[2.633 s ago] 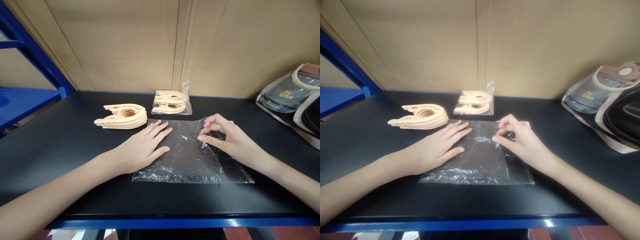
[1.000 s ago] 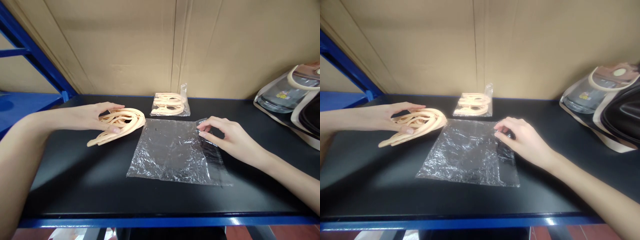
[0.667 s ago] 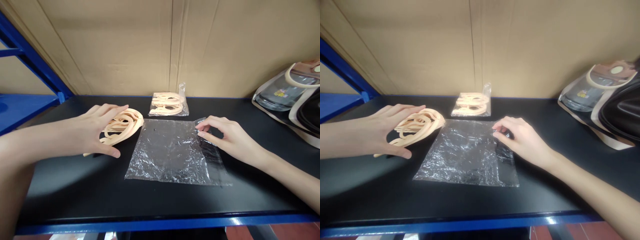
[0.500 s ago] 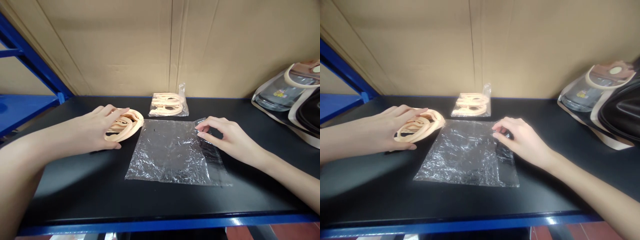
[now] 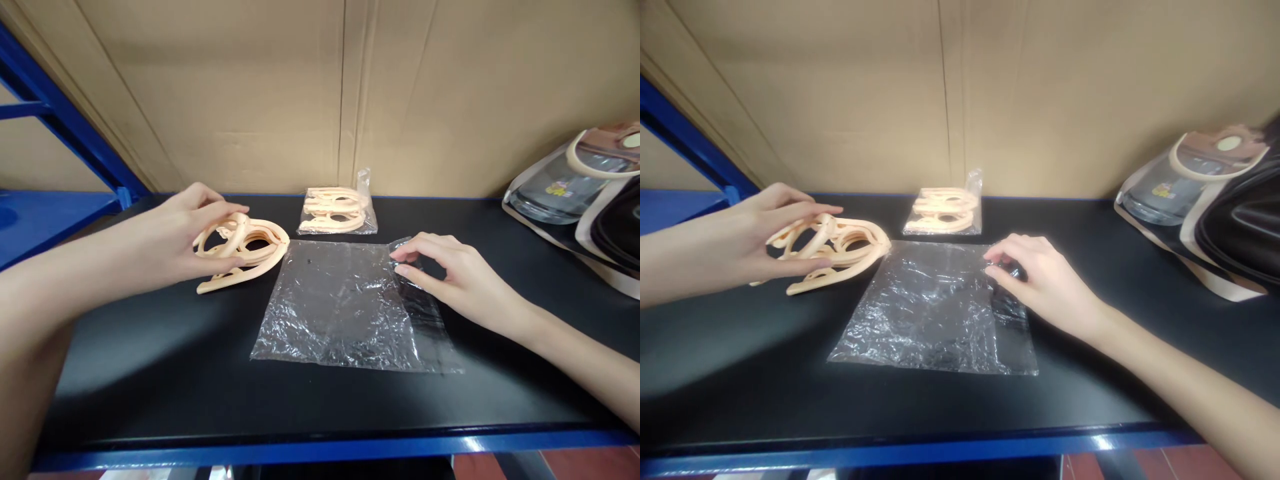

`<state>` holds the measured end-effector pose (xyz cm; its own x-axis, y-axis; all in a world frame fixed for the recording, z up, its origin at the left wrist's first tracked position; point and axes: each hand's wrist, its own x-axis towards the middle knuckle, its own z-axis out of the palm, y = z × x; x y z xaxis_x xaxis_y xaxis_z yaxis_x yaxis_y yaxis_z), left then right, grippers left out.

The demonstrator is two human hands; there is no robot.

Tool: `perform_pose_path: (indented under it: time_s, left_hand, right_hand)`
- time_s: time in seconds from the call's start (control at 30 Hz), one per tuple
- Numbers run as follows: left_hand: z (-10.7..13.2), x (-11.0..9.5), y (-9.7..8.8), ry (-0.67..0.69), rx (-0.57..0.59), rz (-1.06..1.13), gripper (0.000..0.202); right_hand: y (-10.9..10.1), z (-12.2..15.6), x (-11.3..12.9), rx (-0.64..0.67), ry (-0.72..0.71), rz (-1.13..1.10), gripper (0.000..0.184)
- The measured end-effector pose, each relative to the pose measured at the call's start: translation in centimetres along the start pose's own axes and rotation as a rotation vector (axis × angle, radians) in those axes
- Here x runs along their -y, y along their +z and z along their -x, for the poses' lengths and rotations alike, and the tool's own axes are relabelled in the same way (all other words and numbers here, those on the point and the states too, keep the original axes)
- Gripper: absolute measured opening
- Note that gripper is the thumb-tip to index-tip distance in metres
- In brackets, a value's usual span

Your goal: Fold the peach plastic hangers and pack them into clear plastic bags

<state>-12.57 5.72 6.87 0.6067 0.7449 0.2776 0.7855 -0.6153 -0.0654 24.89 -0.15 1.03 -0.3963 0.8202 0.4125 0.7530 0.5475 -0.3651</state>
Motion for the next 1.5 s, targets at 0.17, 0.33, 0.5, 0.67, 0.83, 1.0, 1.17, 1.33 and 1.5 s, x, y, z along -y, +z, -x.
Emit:
perform_pose_path:
  time_s: [0.17, 0.33, 0.5, 0.67, 0.83, 1.0, 1.17, 1.33, 1.5]
  left_hand:
    - [-0.7, -5.5, 0.1, 0.146, -0.247, -0.024, 0.055]
    - [-0.7, -11.3, 2.7, 0.434, -0.247, 0.040, 0.060]
    - [-0.6, -12.6, 3.8, 0.445, -0.174, 0.096, 0.068]
    - [-0.8, -9.6, 3.8, 0.318, -0.188, 0.157, 0.076]
    - [-0.9, -8.2, 4.1, 0.297, -0.162, 0.290, 0.055]
    - [-0.9, -10.3, 4.3, 0.307, -0.153, 0.333, 0.032]
    - [-0.7, -11.3, 4.5, 0.329, -0.112, 0.274, 0.031]
    - [-0.5, -10.7, 5.1, 0.264, -0.104, 0.363, 0.029]
    - [-0.4, -10.3, 5.1, 0.187, 0.002, 0.508, 0.025]
  right_hand:
    - [-0.4, 0.3, 1.7, -0.098, -0.048, -0.055, 0.015]
    - [0.1, 0.8, 4.8, 0.200, 0.104, -0.650, 0.031]
    - [0.2, 0.6, 4.7, 0.263, 0.214, -0.793, 0.044]
    - [-1.0, 0.1, 2.3, 0.202, 0.323, -0.863, 0.037]
    - [-1.0, 0.0, 1.8, 0.198, 0.219, -0.665, 0.029]
    - [-0.5, 0.5, 3.5, 0.305, 0.050, -0.403, 0.045]
    - [-0.5, 1.0, 4.2, 0.377, -0.100, -0.174, 0.081]
    - [-0.8, 1.1, 3.5, 0.422, -0.235, -0.098, 0.081]
    - [-1.8, 0.8, 3.0, 0.517, -0.220, -0.250, 0.070]
